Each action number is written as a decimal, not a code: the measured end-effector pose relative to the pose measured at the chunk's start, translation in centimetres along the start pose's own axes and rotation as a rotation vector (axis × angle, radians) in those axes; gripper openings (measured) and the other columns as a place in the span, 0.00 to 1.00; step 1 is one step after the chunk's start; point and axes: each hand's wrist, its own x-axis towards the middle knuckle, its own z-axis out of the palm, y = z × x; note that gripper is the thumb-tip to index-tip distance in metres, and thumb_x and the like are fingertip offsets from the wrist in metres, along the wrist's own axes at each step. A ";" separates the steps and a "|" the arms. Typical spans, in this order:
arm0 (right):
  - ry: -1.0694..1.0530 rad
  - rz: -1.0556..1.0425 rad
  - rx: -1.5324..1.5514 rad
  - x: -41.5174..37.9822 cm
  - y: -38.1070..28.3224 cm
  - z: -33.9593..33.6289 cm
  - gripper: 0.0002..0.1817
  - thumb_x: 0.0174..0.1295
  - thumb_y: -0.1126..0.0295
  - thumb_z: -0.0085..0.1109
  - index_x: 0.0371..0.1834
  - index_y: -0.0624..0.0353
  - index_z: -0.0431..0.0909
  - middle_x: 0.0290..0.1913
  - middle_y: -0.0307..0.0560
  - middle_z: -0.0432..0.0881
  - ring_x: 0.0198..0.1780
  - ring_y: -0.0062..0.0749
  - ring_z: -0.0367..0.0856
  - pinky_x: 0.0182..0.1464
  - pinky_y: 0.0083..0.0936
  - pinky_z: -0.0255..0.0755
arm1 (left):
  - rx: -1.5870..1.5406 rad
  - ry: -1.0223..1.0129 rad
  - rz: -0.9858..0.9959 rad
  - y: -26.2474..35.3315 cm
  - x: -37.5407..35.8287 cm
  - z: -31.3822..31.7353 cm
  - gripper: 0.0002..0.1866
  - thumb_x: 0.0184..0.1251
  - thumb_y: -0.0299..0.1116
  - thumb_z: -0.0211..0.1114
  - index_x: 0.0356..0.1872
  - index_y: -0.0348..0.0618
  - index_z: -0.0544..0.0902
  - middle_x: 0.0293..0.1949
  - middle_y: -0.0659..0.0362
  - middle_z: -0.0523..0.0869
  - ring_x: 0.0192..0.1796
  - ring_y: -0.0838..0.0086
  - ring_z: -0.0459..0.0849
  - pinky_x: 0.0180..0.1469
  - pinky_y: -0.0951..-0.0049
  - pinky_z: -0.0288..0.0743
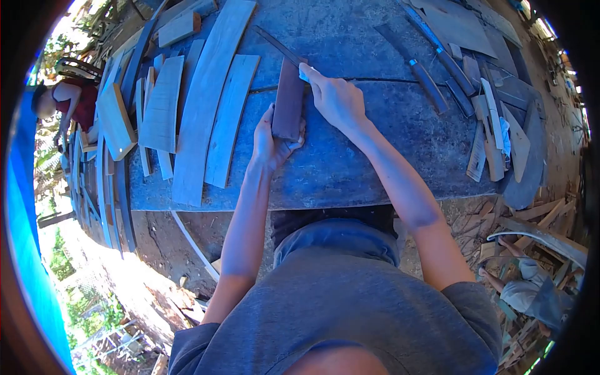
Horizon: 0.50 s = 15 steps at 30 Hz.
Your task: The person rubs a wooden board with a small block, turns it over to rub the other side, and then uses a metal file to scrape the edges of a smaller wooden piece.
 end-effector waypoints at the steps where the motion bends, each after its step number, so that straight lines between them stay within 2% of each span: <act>1: 0.079 -0.003 0.069 0.4 0.1 0.2 0.22 0.70 0.66 0.51 0.67 0.43 0.75 0.31 0.54 0.87 0.30 0.52 0.87 0.32 0.48 0.81 | 0.012 -0.014 0.009 0.1 0.1 0.0 0.25 0.84 0.49 0.33 0.56 0.38 0.72 0.35 0.49 0.82 0.32 0.65 0.83 0.30 0.64 0.80; 2: 0.085 -0.004 0.066 -0.6 0.0 0.3 0.22 0.70 0.66 0.51 0.67 0.43 0.75 0.31 0.54 0.87 0.30 0.52 0.87 0.32 0.48 0.81 | 0.014 -0.020 0.010 0.2 0.1 0.0 0.25 0.84 0.49 0.33 0.56 0.38 0.72 0.35 0.49 0.82 0.32 0.65 0.83 0.30 0.64 0.80; 4: -0.099 -0.121 0.007 -4.9 -2.2 -0.9 0.23 0.67 0.67 0.52 0.66 0.45 0.74 0.30 0.55 0.86 0.29 0.51 0.87 0.31 0.46 0.81 | 0.007 0.079 0.043 0.0 0.1 0.0 0.24 0.83 0.47 0.34 0.58 0.39 0.71 0.38 0.50 0.82 0.33 0.65 0.84 0.33 0.63 0.83; 5: -0.108 -0.123 0.004 -6.5 -3.3 -1.7 0.23 0.67 0.67 0.52 0.66 0.45 0.74 0.30 0.55 0.86 0.29 0.51 0.87 0.31 0.46 0.81 | -0.002 0.082 0.044 -0.3 0.1 -0.2 0.24 0.83 0.47 0.34 0.58 0.39 0.71 0.38 0.50 0.82 0.33 0.65 0.84 0.33 0.63 0.83; 7: -0.344 -0.095 0.006 -8.5 -4.8 -3.1 0.25 0.66 0.69 0.53 0.67 0.44 0.73 0.30 0.55 0.86 0.29 0.51 0.88 0.30 0.46 0.81 | 0.021 0.130 0.145 -0.5 0.1 0.5 0.22 0.83 0.43 0.36 0.58 0.37 0.70 0.36 0.48 0.82 0.35 0.61 0.84 0.33 0.61 0.84; 8: -0.255 -0.135 0.013 -7.7 -4.3 -2.8 0.25 0.65 0.69 0.54 0.67 0.43 0.73 0.30 0.55 0.86 0.30 0.50 0.88 0.30 0.45 0.81 | -0.044 0.239 0.140 -0.6 -0.1 0.9 0.22 0.83 0.45 0.36 0.57 0.37 0.71 0.36 0.49 0.82 0.35 0.61 0.85 0.33 0.61 0.85; 9: -0.254 -0.127 0.018 -6.4 -3.7 -2.0 0.25 0.65 0.69 0.54 0.67 0.43 0.73 0.30 0.55 0.86 0.30 0.50 0.88 0.30 0.45 0.81 | -0.039 0.240 0.133 -0.7 -0.3 0.8 0.22 0.83 0.45 0.36 0.57 0.37 0.71 0.36 0.49 0.82 0.35 0.61 0.85 0.33 0.61 0.85; 11: -0.055 -0.143 -0.006 -2.2 -2.4 -0.2 0.25 0.64 0.69 0.55 0.66 0.42 0.73 0.30 0.54 0.86 0.29 0.49 0.88 0.30 0.45 0.81 | -0.069 0.092 0.033 0.1 0.1 0.5 0.24 0.83 0.47 0.36 0.57 0.37 0.72 0.38 0.48 0.82 0.33 0.62 0.85 0.32 0.62 0.85; 12: -0.039 -0.146 -0.011 -0.3 -1.7 0.4 0.25 0.64 0.69 0.55 0.66 0.42 0.73 0.30 0.54 0.86 0.29 0.49 0.88 0.30 0.45 0.81 | -0.040 -0.031 0.058 -0.3 0.6 -0.8 0.25 0.84 0.48 0.35 0.57 0.38 0.72 0.39 0.49 0.83 0.33 0.63 0.85 0.32 0.62 0.85; 13: -0.011 -0.081 -0.024 1.2 -1.3 0.9 0.23 0.67 0.68 0.53 0.66 0.42 0.74 0.30 0.56 0.86 0.29 0.51 0.87 0.30 0.46 0.80 | -0.034 -0.038 0.062 -0.4 0.8 -1.4 0.25 0.84 0.48 0.35 0.57 0.38 0.72 0.39 0.49 0.83 0.33 0.63 0.85 0.32 0.62 0.85; 15: 0.016 -0.018 -0.038 1.4 -1.1 1.2 0.22 0.69 0.67 0.50 0.66 0.42 0.75 0.30 0.57 0.86 0.29 0.53 0.87 0.29 0.47 0.80 | -0.027 -0.210 0.071 -0.6 1.1 -2.2 0.25 0.84 0.48 0.35 0.57 0.38 0.72 0.43 0.49 0.84 0.33 0.65 0.85 0.33 0.63 0.86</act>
